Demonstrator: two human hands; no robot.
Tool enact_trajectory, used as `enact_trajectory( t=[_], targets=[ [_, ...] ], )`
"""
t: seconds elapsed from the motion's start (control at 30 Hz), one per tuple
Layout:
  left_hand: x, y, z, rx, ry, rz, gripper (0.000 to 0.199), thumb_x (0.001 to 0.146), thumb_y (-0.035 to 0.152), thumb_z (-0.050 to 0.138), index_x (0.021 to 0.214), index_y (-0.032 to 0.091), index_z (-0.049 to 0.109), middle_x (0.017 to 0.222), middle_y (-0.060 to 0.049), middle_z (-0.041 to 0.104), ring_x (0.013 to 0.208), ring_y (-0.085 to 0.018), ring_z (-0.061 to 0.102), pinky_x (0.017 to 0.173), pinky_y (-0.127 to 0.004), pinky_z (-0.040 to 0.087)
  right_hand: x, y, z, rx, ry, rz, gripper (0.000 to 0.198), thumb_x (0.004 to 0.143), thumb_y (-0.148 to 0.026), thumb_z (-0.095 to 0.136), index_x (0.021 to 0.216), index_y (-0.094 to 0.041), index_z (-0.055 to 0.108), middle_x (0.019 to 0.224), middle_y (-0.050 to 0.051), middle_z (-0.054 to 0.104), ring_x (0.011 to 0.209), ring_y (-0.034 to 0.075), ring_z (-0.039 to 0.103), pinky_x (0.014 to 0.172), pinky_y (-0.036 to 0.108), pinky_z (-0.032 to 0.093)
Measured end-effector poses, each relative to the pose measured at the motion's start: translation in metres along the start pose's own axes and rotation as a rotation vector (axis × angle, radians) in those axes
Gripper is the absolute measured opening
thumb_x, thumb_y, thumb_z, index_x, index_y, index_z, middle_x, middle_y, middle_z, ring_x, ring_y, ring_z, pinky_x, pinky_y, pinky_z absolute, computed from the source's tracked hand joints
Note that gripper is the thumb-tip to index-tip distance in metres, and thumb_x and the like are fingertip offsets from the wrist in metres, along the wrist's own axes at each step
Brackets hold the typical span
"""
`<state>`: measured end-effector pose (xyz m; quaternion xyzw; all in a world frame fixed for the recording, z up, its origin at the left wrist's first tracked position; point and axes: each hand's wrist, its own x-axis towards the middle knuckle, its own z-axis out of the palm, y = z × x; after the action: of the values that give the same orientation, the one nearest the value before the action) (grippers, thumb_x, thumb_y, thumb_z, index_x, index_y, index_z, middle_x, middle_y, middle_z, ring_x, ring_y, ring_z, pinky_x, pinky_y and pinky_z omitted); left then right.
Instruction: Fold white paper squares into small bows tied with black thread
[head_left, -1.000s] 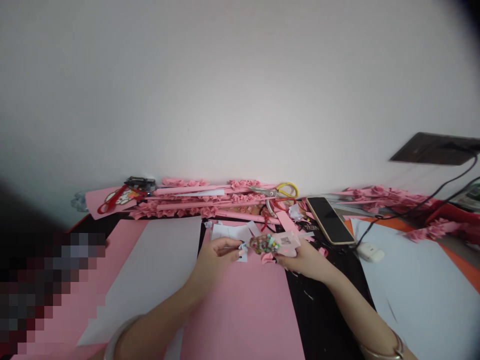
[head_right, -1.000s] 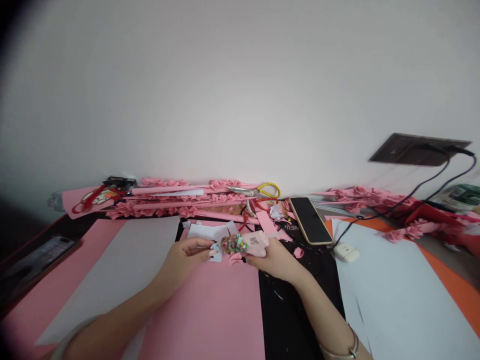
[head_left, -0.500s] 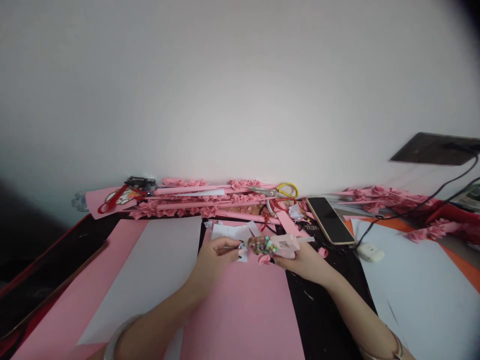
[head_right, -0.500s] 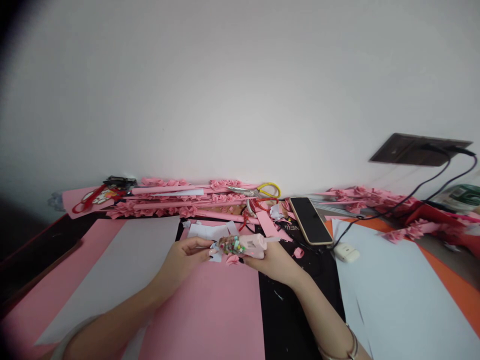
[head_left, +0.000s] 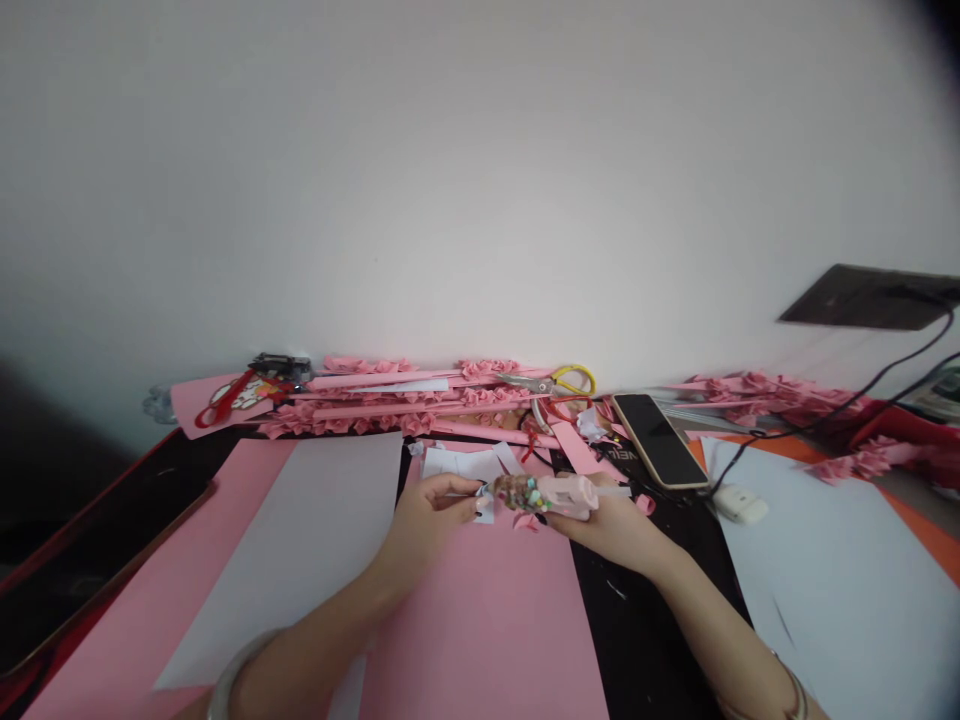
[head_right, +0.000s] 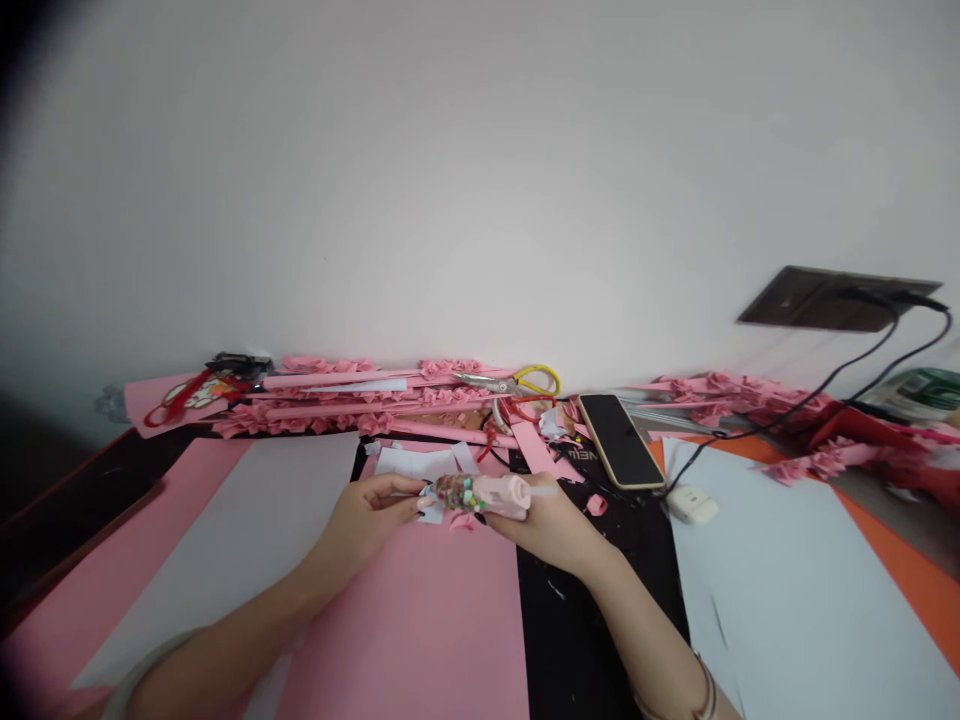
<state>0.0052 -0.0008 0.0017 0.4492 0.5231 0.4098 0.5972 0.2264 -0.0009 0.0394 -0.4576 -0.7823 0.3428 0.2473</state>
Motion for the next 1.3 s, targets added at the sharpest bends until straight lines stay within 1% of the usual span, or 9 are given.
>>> enact_trajectory(
  t=[0.2,0.47,0.57,0.63,0.67,0.87,1.0,1.17,1.3],
  targets=[
    [0.002,-0.002,-0.001,0.002,-0.006,0.030,0.023,0.062,0.033,0.071,0.080,0.018,0.069,0.080,-0.005,0.071,0.071,-0.018,0.063,0.057,-0.023,0.044,-0.001,-0.001,0.002,-0.020,0.023,0.035,0.017,0.080,-0.026,0.054,0.066,-0.018,0.051,0.058,-0.001,0.050,0.052,0.013,0.047,0.046,0.023,0.035],
    [0.002,-0.004,-0.002,0.060,0.006,0.053,0.022,0.067,0.031,0.067,0.084,0.017,0.068,0.084,-0.006,0.069,0.077,-0.020,0.062,0.058,-0.023,0.044,-0.002,0.002,-0.001,-0.279,0.087,-0.017,0.019,0.081,-0.025,0.053,0.064,-0.019,0.046,0.059,-0.001,0.050,0.052,0.013,0.049,0.047,0.023,0.033],
    [0.001,-0.003,-0.003,0.064,0.004,0.057,0.023,0.067,0.032,0.068,0.085,0.018,0.068,0.086,-0.006,0.069,0.078,-0.019,0.062,0.060,-0.023,0.045,-0.002,0.007,-0.003,-0.363,0.134,-0.018,0.012,0.082,-0.023,0.050,0.071,-0.019,0.051,0.065,0.002,0.055,0.057,0.015,0.052,0.051,0.023,0.036],
    [0.001,-0.003,-0.003,0.064,0.013,0.051,0.023,0.067,0.032,0.068,0.085,0.018,0.068,0.086,-0.005,0.068,0.079,-0.019,0.062,0.061,-0.023,0.045,-0.002,0.012,-0.005,-0.422,0.179,-0.011,0.005,0.081,-0.020,0.050,0.080,-0.019,0.055,0.073,0.004,0.059,0.063,0.017,0.056,0.056,0.024,0.039],
    [0.001,-0.003,-0.003,0.062,0.016,0.046,0.023,0.067,0.032,0.069,0.085,0.018,0.068,0.086,-0.005,0.068,0.078,-0.019,0.061,0.061,-0.023,0.045,-0.002,0.014,-0.007,-0.449,0.209,-0.004,0.007,0.081,-0.019,0.050,0.084,-0.019,0.055,0.077,0.005,0.061,0.068,0.018,0.057,0.059,0.024,0.040],
    [0.000,0.000,-0.002,0.058,0.015,0.041,0.023,0.066,0.031,0.069,0.084,0.017,0.068,0.083,-0.005,0.067,0.075,-0.017,0.060,0.060,-0.022,0.044,0.001,0.024,-0.016,-0.630,0.442,0.200,0.021,0.078,-0.023,0.049,0.098,-0.018,0.050,0.089,0.008,0.062,0.076,0.025,0.060,0.062,0.030,0.042],
    [0.000,0.001,-0.002,0.045,0.004,0.023,0.023,0.066,0.031,0.069,0.084,0.016,0.068,0.083,-0.005,0.067,0.073,-0.016,0.060,0.058,-0.020,0.044,0.002,0.034,-0.019,-0.599,0.565,0.243,0.039,0.073,-0.022,0.052,0.110,-0.015,0.043,0.105,0.013,0.058,0.093,0.029,0.058,0.072,0.035,0.045],
    [0.000,0.001,-0.001,0.017,-0.005,0.014,0.022,0.065,0.030,0.071,0.082,0.016,0.067,0.083,-0.004,0.067,0.072,-0.014,0.060,0.059,-0.020,0.044,0.005,0.049,-0.014,-0.629,0.577,0.296,0.048,0.071,-0.019,0.050,0.116,-0.008,0.038,0.109,0.020,0.052,0.099,0.033,0.054,0.076,0.040,0.046],
    [-0.001,0.003,0.001,0.005,-0.005,-0.003,0.021,0.063,0.029,0.072,0.080,0.016,0.067,0.083,-0.003,0.068,0.070,-0.013,0.060,0.058,-0.019,0.044,0.006,0.058,-0.010,-0.686,0.571,0.244,0.050,0.069,-0.019,0.053,0.115,-0.006,0.040,0.108,0.021,0.051,0.101,0.035,0.051,0.080,0.045,0.044]
  ],
)
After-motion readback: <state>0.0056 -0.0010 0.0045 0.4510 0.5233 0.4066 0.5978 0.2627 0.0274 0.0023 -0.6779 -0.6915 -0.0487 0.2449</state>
